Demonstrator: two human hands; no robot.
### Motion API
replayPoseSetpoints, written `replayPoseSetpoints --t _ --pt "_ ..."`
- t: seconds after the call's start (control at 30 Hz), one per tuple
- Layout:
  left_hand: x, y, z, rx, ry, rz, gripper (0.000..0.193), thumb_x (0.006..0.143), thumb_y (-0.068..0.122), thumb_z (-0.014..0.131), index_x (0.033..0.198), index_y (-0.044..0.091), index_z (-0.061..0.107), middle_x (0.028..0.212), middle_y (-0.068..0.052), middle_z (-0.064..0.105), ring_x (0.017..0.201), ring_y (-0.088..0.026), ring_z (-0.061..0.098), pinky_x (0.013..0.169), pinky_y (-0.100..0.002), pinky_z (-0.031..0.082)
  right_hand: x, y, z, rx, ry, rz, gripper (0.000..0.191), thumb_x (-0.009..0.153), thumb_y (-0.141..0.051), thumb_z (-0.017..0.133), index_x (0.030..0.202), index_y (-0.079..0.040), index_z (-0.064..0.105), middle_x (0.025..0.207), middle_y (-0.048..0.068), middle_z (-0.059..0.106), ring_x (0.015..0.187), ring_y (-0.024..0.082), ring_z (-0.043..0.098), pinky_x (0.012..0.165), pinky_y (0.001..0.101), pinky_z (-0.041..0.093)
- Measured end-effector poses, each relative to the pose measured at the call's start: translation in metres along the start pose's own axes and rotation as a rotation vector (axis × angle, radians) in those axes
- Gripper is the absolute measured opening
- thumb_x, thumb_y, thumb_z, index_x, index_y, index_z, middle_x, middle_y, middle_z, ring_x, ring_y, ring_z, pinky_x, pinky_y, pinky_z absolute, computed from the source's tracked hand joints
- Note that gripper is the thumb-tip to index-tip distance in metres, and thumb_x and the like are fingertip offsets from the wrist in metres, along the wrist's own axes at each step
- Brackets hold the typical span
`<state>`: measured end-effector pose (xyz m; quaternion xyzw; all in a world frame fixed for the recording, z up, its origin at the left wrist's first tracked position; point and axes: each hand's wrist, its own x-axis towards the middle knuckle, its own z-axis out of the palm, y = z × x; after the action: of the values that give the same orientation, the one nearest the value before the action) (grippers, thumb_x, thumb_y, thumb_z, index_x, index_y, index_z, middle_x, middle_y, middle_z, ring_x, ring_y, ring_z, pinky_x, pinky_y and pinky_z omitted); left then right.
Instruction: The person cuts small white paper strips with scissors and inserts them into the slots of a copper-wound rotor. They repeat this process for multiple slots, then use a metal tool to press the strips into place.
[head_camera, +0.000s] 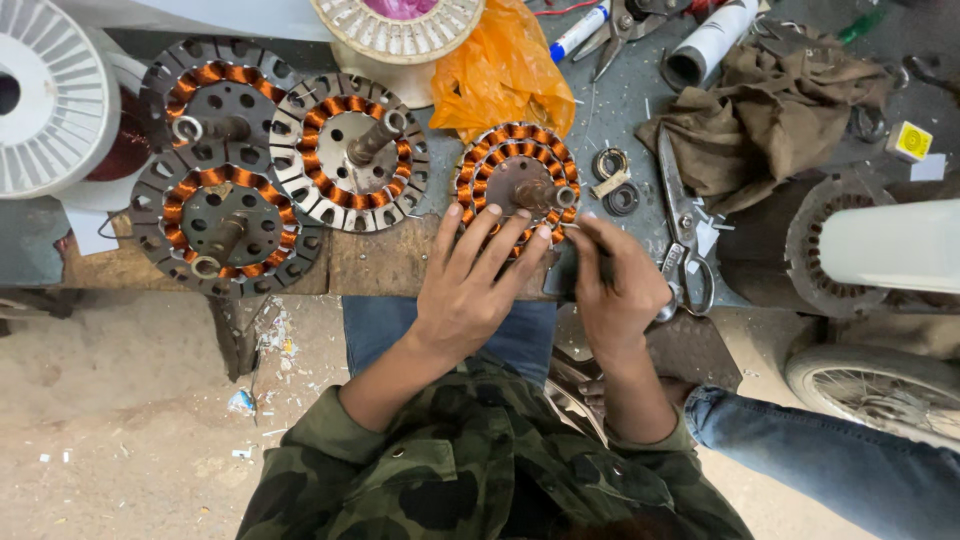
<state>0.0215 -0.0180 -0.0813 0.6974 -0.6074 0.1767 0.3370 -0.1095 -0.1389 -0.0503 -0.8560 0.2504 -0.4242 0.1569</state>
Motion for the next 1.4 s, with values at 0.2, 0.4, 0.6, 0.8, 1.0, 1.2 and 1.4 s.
replayPoseSetpoints --t 0.2,0.4,0.6,0.8,1.0,1.2,1.4 --pt "0.001 -0.002 0.004 -0.038 0.036 -0.017 0.038 0.104 0.019 0.064 0.141 0.013 0.066 0.141 -0.009 0.06 0.133 -0.032 0.054 0.121 -0.056 0.037 -0.005 0.002 0.002 -0.069 -0.024 -0.017 0.022 0.091 0.011 0.077 0.11 0.0 0.075 0.104 0.015 0.074 0.093 0.028 0.075 0.084 0.0346 0.059" --pt "-0.004 -0.003 0.007 -0.026 0.003 -0.008 0.04 0.101 0.017 0.062 0.14 0.012 0.068 0.142 -0.01 0.061 0.134 -0.032 0.054 0.121 -0.057 0.036 -0.011 0.003 -0.001 -0.13 -0.11 -0.057 0.034 0.088 0.016 0.069 0.118 -0.001 0.074 0.111 0.015 0.071 0.099 0.03 0.073 0.088 0.0372 0.06" --pt "-0.007 0.0 0.008 -0.02 0.01 -0.011 0.04 0.101 0.014 0.064 0.141 0.012 0.068 0.143 -0.009 0.059 0.136 -0.032 0.052 0.123 -0.056 0.035 -0.017 0.001 -0.005 -0.151 -0.158 -0.111 0.041 0.087 0.016 0.068 0.124 0.0 0.073 0.118 0.015 0.067 0.107 0.031 0.069 0.093 0.0392 0.058" --pt "0.006 0.004 -0.008 -0.282 0.147 -0.135 0.052 0.099 0.026 0.076 0.143 0.011 0.053 0.142 -0.013 0.055 0.138 -0.033 0.049 0.125 -0.053 0.035 -0.007 -0.006 -0.018 -0.005 -0.175 -0.005 0.038 0.088 0.005 0.076 0.125 -0.004 0.071 0.124 0.017 0.067 0.115 0.034 0.067 0.099 0.0405 0.055" --pt "0.043 0.009 -0.029 -0.547 0.132 -0.256 0.068 0.095 0.035 0.072 0.143 -0.004 0.043 0.131 -0.021 0.059 0.128 -0.037 0.052 0.118 -0.054 0.034 0.01 -0.006 -0.018 0.152 -0.176 0.035 0.053 0.085 -0.001 0.079 0.136 -0.003 0.063 0.135 0.018 0.062 0.125 0.036 0.064 0.106 0.042 0.053" --pt "0.103 0.012 -0.011 -1.497 -0.118 -0.568 0.045 0.109 0.038 0.053 0.096 -0.003 0.065 0.082 -0.004 0.059 0.074 -0.01 0.051 0.067 -0.026 0.041 0.016 -0.005 -0.012 0.166 -0.236 0.134 0.071 0.079 -0.013 0.085 0.141 0.001 0.056 0.137 0.022 0.054 0.127 0.038 0.057 0.109 0.0434 0.048" --pt "0.115 0.02 -0.044 -1.475 -0.072 -0.136 0.044 0.116 0.034 0.054 0.091 -0.002 0.064 0.08 -0.003 0.062 0.073 -0.008 0.058 0.069 -0.024 0.047 0.021 -0.005 -0.009 0.024 -0.19 -0.114 0.058 0.077 -0.015 0.086 0.127 0.001 0.061 0.137 0.027 0.049 0.128 0.045 0.049 0.11 0.05 0.041"
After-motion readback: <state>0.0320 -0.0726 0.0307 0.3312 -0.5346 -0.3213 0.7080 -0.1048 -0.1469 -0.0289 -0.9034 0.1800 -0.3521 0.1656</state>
